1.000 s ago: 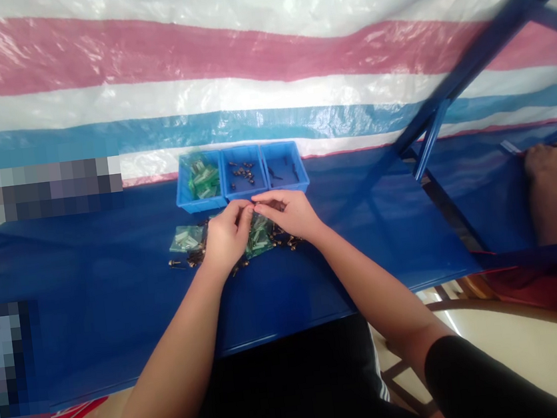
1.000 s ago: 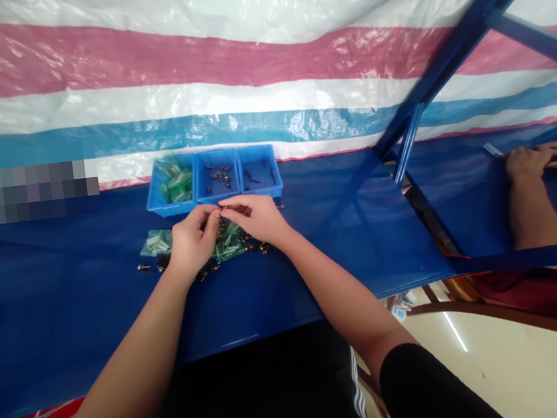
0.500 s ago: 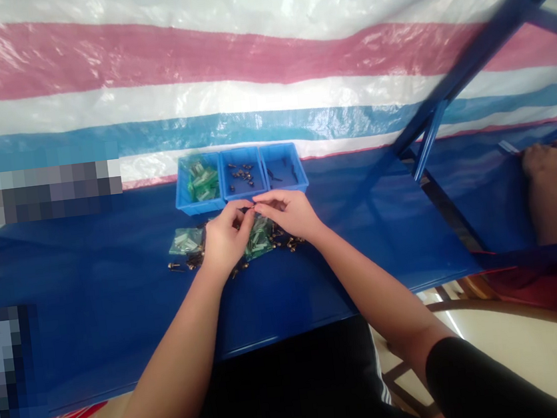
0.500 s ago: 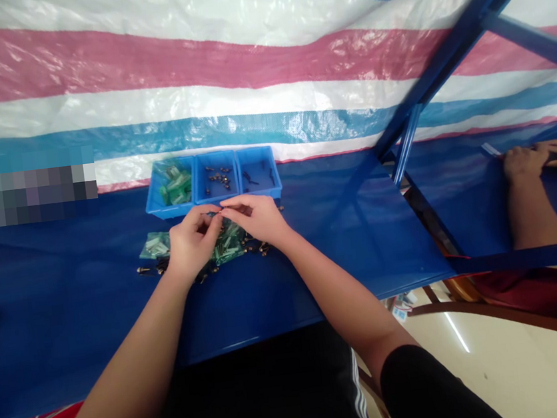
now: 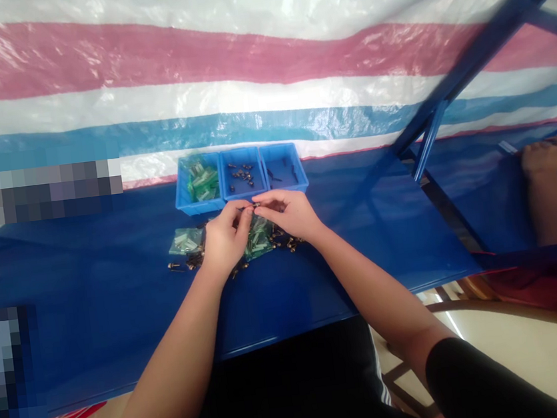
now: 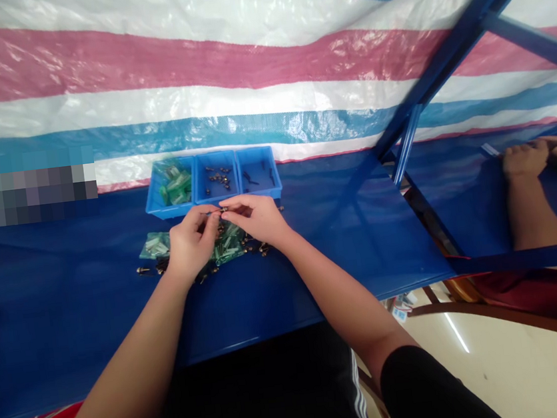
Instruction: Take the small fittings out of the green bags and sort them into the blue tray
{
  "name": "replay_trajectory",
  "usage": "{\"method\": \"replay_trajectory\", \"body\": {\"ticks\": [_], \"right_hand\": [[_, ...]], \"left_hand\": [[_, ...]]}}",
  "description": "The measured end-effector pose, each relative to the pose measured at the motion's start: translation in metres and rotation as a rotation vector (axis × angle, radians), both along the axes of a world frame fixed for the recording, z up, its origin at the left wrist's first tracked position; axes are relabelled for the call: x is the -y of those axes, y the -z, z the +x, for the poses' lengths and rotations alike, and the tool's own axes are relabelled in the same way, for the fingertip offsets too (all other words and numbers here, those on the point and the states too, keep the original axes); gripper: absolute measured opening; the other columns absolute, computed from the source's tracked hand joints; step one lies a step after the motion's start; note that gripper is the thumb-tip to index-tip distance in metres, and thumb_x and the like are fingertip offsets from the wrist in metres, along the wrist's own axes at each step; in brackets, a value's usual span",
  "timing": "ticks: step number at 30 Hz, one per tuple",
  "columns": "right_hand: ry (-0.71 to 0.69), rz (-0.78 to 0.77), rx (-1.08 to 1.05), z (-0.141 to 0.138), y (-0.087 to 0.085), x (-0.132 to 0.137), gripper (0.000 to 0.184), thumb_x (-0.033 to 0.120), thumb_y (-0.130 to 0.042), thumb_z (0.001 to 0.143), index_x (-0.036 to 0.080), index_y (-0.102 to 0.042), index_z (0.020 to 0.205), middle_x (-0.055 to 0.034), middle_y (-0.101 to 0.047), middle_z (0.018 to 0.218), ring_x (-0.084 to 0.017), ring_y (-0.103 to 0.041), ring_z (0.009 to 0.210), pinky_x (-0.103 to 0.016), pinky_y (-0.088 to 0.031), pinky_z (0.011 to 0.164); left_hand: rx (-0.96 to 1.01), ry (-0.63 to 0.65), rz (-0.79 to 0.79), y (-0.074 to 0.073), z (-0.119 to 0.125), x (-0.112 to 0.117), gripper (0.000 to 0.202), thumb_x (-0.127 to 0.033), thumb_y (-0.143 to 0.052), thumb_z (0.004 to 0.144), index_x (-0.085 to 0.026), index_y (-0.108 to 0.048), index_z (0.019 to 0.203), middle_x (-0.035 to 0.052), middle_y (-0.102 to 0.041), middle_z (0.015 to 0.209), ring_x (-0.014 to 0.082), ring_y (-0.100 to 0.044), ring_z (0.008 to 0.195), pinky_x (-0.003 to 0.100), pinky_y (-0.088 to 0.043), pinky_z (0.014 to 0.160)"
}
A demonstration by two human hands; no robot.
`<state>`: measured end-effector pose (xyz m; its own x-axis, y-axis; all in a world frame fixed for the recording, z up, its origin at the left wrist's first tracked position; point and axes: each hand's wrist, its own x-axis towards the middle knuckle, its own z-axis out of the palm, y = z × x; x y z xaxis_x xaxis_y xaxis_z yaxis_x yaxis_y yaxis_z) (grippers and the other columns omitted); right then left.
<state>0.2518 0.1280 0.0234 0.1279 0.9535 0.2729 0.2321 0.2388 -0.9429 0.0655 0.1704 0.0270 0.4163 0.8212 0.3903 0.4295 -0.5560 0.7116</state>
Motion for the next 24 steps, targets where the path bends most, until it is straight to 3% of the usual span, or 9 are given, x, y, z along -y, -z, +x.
{"method": "replay_trajectory", "body": {"ticks": [10,24], "right_hand": [[0.016,0.003,-0.022,-0.0004,-0.0030,0.0012,0.028,0.035,-0.079,0.086,0.020,-0.082,0.109,-0.0060,-0.083,0.102,-0.018,-0.077,0.089,-0.034,-0.064,0.086],[0.010,-0.021,0.002,-0.0012,-0.0070,0.0039,0.029,0.038,-0.079,0.087,0.022,-0.082,0.110,-0.0051,-0.083,0.101,-0.018,-0.077,0.087,-0.033,-0.064,0.084]], "left_hand": [[0.045,0.004,0.013,0.0010,0.0007,-0.0007,0.022,-0.037,-0.063,0.098,-0.022,-0.071,0.112,-0.0056,-0.057,0.065,0.0096,-0.051,0.056,0.022,-0.044,0.063],[0.019,-0.010,0.007,0.0021,-0.0006,-0.0021,0.030,-0.046,-0.061,0.100,-0.022,-0.075,0.112,-0.0008,-0.069,0.070,0.0133,-0.061,0.060,0.025,-0.047,0.064]]}}
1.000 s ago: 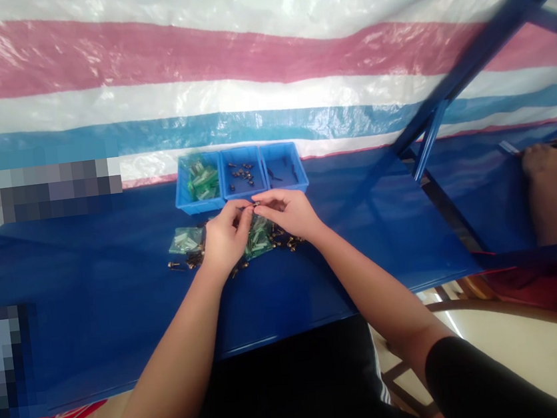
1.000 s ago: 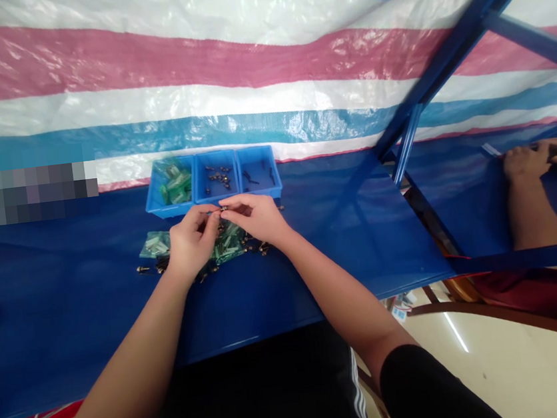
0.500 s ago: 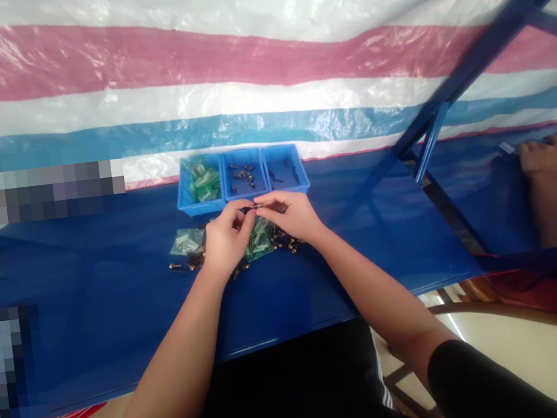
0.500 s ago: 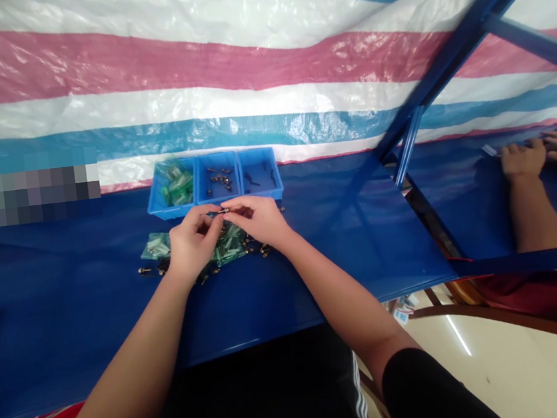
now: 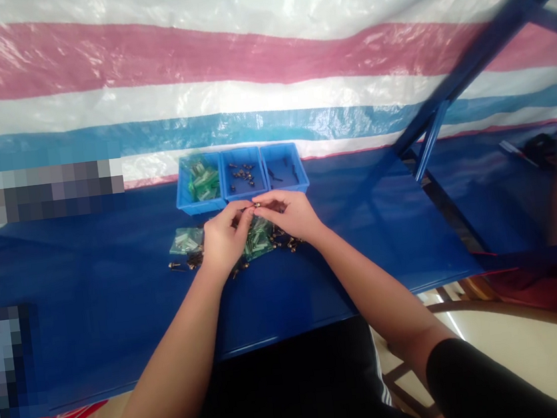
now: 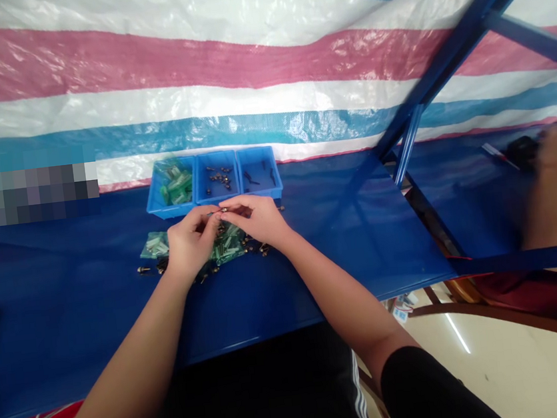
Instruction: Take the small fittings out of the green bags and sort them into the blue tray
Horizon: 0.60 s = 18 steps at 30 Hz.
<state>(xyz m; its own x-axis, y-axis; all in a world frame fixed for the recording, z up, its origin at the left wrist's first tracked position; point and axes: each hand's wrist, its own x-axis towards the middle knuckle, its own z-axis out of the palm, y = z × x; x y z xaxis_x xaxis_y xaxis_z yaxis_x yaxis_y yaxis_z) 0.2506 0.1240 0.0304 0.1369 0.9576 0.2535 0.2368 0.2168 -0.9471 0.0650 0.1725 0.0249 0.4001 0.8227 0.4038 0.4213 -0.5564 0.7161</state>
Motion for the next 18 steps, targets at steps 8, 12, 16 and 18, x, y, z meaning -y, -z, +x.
{"method": "replay_trajectory", "body": {"ticks": [8,12,16,18], "right_hand": [[-0.011,0.014,0.041,0.0025,0.0002,-0.0013,0.026,0.034,-0.077,0.088,0.023,-0.082,0.112,-0.0049,-0.083,0.103,-0.019,-0.077,0.089,-0.035,-0.064,0.086],[-0.013,0.021,0.061,0.0030,0.0001,-0.0015,0.028,0.035,-0.076,0.088,0.023,-0.082,0.113,-0.0053,-0.083,0.102,-0.019,-0.076,0.088,-0.034,-0.064,0.086],[-0.011,0.055,0.106,0.0028,0.0004,-0.0006,0.027,0.034,-0.075,0.090,0.023,-0.081,0.114,-0.0043,-0.082,0.101,-0.017,-0.075,0.084,-0.033,-0.063,0.085],[-0.014,0.070,0.126,0.0028,0.0004,-0.0003,0.028,0.033,-0.074,0.091,0.022,-0.081,0.115,-0.0043,-0.082,0.101,-0.017,-0.075,0.084,-0.032,-0.063,0.085]], "left_hand": [[-0.050,0.035,0.037,-0.0010,-0.0016,-0.0002,0.032,-0.046,-0.054,0.105,-0.020,-0.073,0.110,0.0000,-0.071,0.075,0.0136,-0.065,0.065,0.024,-0.047,0.069],[-0.061,0.040,0.036,-0.0024,-0.0015,0.0003,0.033,-0.046,-0.053,0.106,-0.020,-0.072,0.109,0.0004,-0.071,0.076,0.0139,-0.066,0.068,0.023,-0.047,0.069],[-0.067,0.059,0.041,-0.0023,-0.0014,-0.0002,0.033,-0.046,-0.052,0.106,-0.020,-0.073,0.108,0.0000,-0.071,0.076,0.0133,-0.065,0.068,0.023,-0.046,0.069],[-0.073,0.058,0.045,-0.0019,-0.0016,-0.0007,0.033,-0.045,-0.053,0.106,-0.020,-0.073,0.108,-0.0002,-0.071,0.076,0.0128,-0.065,0.067,0.023,-0.046,0.068]]}}
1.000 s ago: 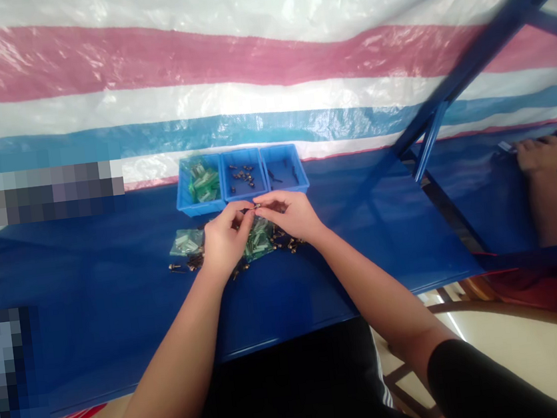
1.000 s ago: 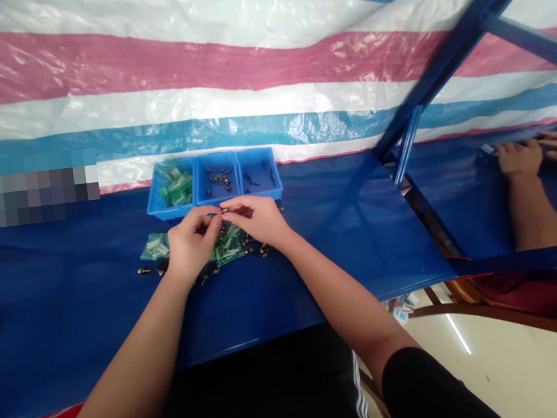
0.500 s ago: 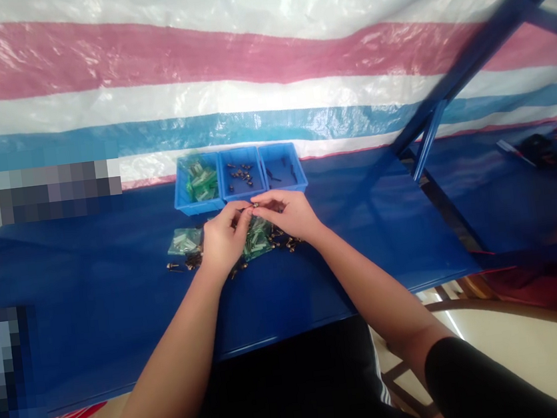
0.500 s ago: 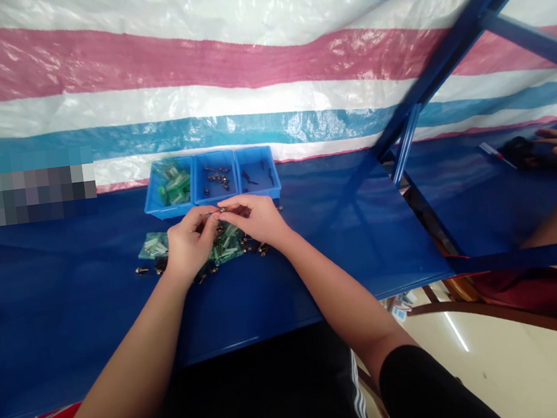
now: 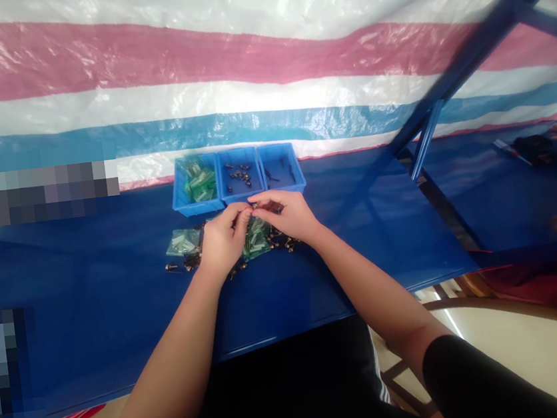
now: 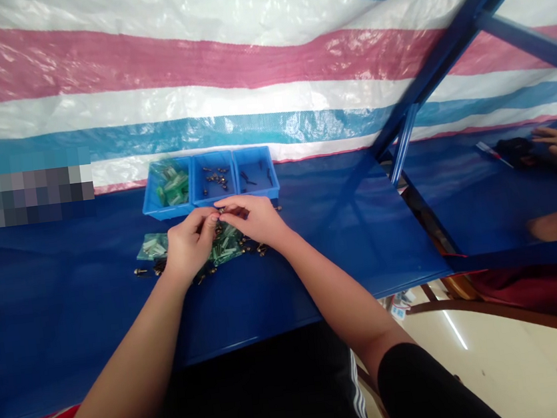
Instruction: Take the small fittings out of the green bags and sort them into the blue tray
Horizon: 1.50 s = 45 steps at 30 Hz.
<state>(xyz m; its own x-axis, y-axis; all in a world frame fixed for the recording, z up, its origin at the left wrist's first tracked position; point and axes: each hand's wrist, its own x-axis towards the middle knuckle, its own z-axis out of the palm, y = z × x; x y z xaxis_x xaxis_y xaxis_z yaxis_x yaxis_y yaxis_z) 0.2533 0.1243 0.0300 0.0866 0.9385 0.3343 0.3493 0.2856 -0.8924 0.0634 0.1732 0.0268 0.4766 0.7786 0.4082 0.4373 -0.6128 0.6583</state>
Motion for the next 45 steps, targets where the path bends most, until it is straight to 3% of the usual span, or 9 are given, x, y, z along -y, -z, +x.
{"method": "replay_trajectory", "body": {"ticks": [5,11,16,25,33,45], "right_hand": [[0.015,0.017,0.027,0.0010,0.0004,-0.0012,0.024,0.032,-0.075,0.090,0.021,-0.082,0.110,-0.0061,-0.082,0.107,-0.017,-0.074,0.084,-0.033,-0.063,0.083],[0.029,0.011,0.017,0.0027,0.0017,-0.0035,0.021,0.029,-0.076,0.089,0.021,-0.083,0.108,-0.0048,-0.083,0.100,-0.018,-0.075,0.084,-0.032,-0.063,0.082],[0.042,-0.025,0.005,0.0024,0.0003,-0.0033,0.020,0.029,-0.078,0.088,0.022,-0.083,0.106,-0.0048,-0.083,0.100,-0.019,-0.076,0.086,-0.034,-0.063,0.085],[0.020,-0.019,-0.040,-0.0001,0.0025,-0.0036,0.022,0.030,-0.079,0.087,0.021,-0.083,0.107,-0.0049,-0.083,0.099,-0.018,-0.076,0.084,-0.033,-0.063,0.083],[0.014,0.007,0.048,0.0005,0.0017,-0.0013,0.029,0.031,-0.073,0.090,0.023,-0.080,0.117,-0.0038,-0.081,0.099,-0.016,-0.072,0.080,-0.033,-0.061,0.081],[-0.025,0.002,0.116,-0.0009,-0.0041,0.0033,0.014,0.025,-0.066,0.085,0.019,-0.073,0.096,-0.0027,-0.077,0.090,-0.015,-0.070,0.078,-0.028,-0.057,0.075]], "left_hand": [[0.000,0.001,-0.007,-0.0005,0.0005,0.0002,0.031,-0.044,-0.054,0.106,-0.020,-0.073,0.109,-0.0008,-0.070,0.075,0.0119,-0.063,0.065,0.022,-0.045,0.067],[0.032,-0.019,-0.044,-0.0031,0.0024,0.0032,0.031,-0.043,-0.059,0.102,-0.019,-0.070,0.119,-0.0031,-0.066,0.071,0.0112,-0.059,0.060,0.023,-0.045,0.065],[0.047,-0.008,-0.044,-0.0033,0.0027,0.0039,0.027,-0.040,-0.059,0.101,-0.020,-0.071,0.114,-0.0043,-0.061,0.067,0.0105,-0.055,0.057,0.023,-0.045,0.064],[0.013,-0.012,-0.083,-0.0019,0.0020,0.0020,0.031,-0.044,-0.053,0.105,-0.019,-0.069,0.113,-0.0007,-0.069,0.071,0.0143,-0.065,0.062,0.025,-0.047,0.064],[-0.029,-0.008,-0.059,-0.0028,0.0019,0.0027,0.030,-0.042,-0.052,0.105,-0.018,-0.069,0.112,-0.0004,-0.069,0.073,0.0135,-0.063,0.061,0.024,-0.044,0.063],[-0.027,0.008,-0.051,-0.0047,0.0032,0.0039,0.026,-0.039,-0.054,0.102,-0.018,-0.069,0.106,-0.0013,-0.067,0.071,0.0116,-0.058,0.058,0.023,-0.042,0.061]]}}
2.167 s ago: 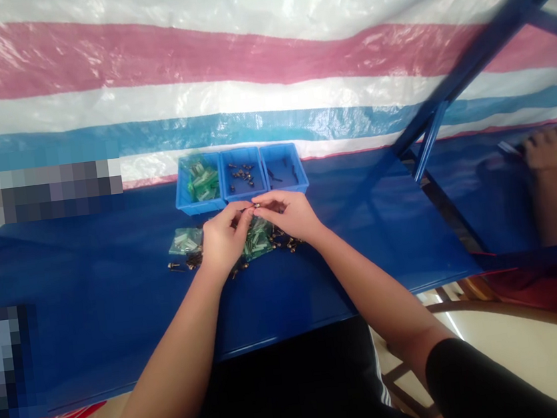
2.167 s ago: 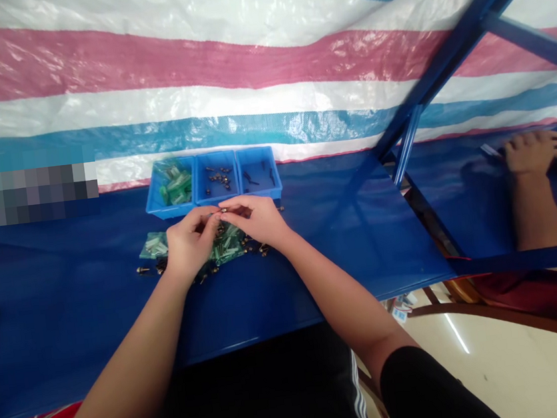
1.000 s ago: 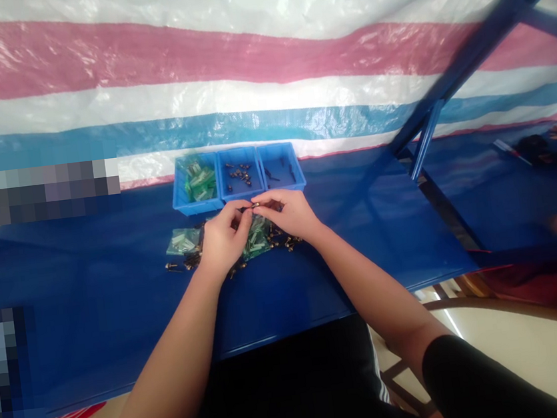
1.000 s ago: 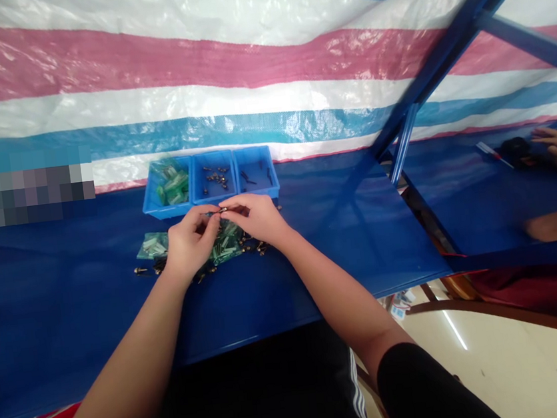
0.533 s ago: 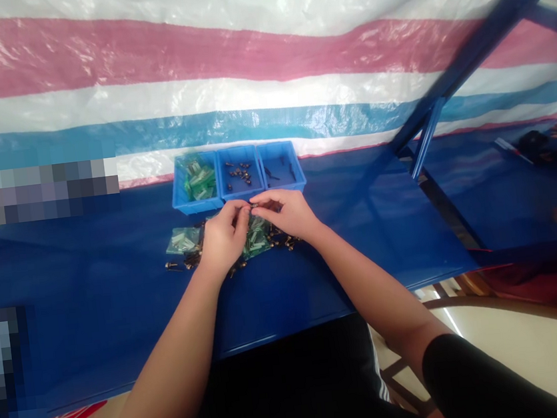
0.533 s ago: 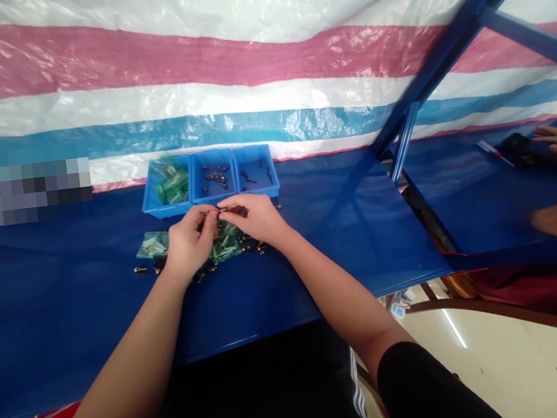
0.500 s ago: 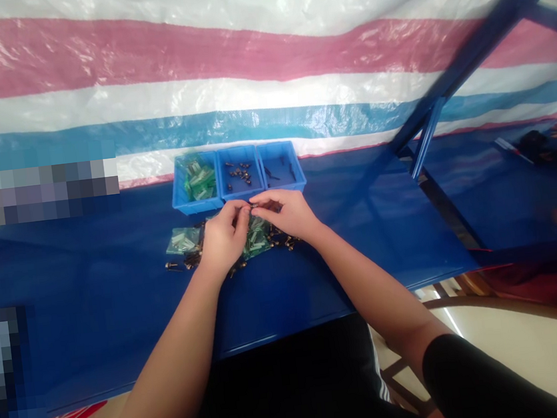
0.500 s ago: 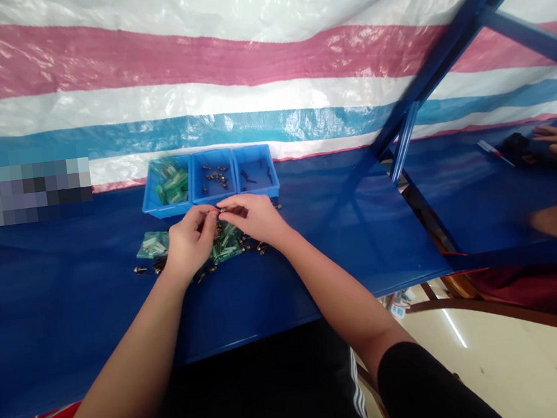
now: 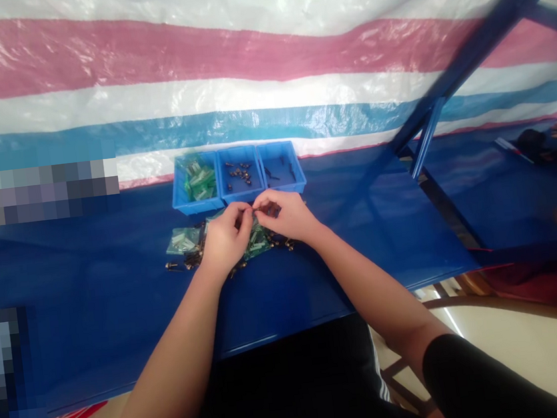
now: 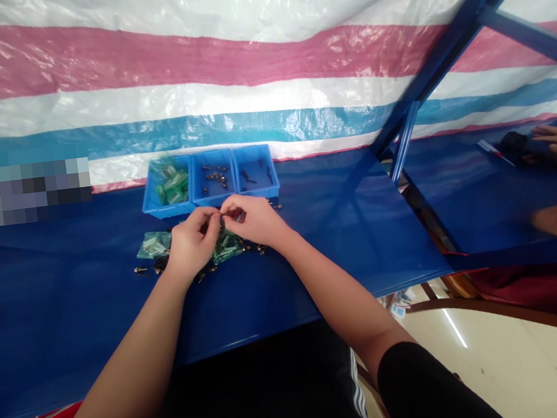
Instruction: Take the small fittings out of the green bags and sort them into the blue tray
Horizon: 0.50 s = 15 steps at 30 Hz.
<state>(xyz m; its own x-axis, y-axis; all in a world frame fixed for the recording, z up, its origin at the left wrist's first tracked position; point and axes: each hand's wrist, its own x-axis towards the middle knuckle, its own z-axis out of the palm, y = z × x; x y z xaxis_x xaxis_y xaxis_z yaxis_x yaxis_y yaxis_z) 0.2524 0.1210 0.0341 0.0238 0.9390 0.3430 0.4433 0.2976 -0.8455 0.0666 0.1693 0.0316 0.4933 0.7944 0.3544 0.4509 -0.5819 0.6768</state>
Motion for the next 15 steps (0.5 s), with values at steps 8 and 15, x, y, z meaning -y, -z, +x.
{"method": "replay_trajectory", "body": {"ticks": [8,15], "right_hand": [[0.027,0.025,-0.035,-0.0014,-0.0016,-0.0006,0.017,0.028,-0.068,0.087,0.020,-0.076,0.100,-0.0040,-0.079,0.092,-0.016,-0.071,0.079,-0.029,-0.058,0.074],[0.028,0.054,0.001,-0.0035,-0.0040,0.0006,0.015,0.028,-0.070,0.088,0.020,-0.078,0.099,-0.0043,-0.078,0.092,-0.014,-0.068,0.075,-0.030,-0.059,0.074]], "left_hand": [[0.016,-0.019,0.021,0.0009,-0.0001,-0.0012,0.028,-0.039,-0.055,0.102,-0.019,-0.072,0.110,-0.0016,-0.067,0.070,0.0120,-0.058,0.058,0.023,-0.044,0.063],[-0.012,0.024,0.056,0.0050,-0.0009,-0.0038,0.029,-0.036,-0.056,0.100,-0.019,-0.076,0.111,0.0024,-0.074,0.079,0.0145,-0.063,0.066,0.025,-0.047,0.069]]}}
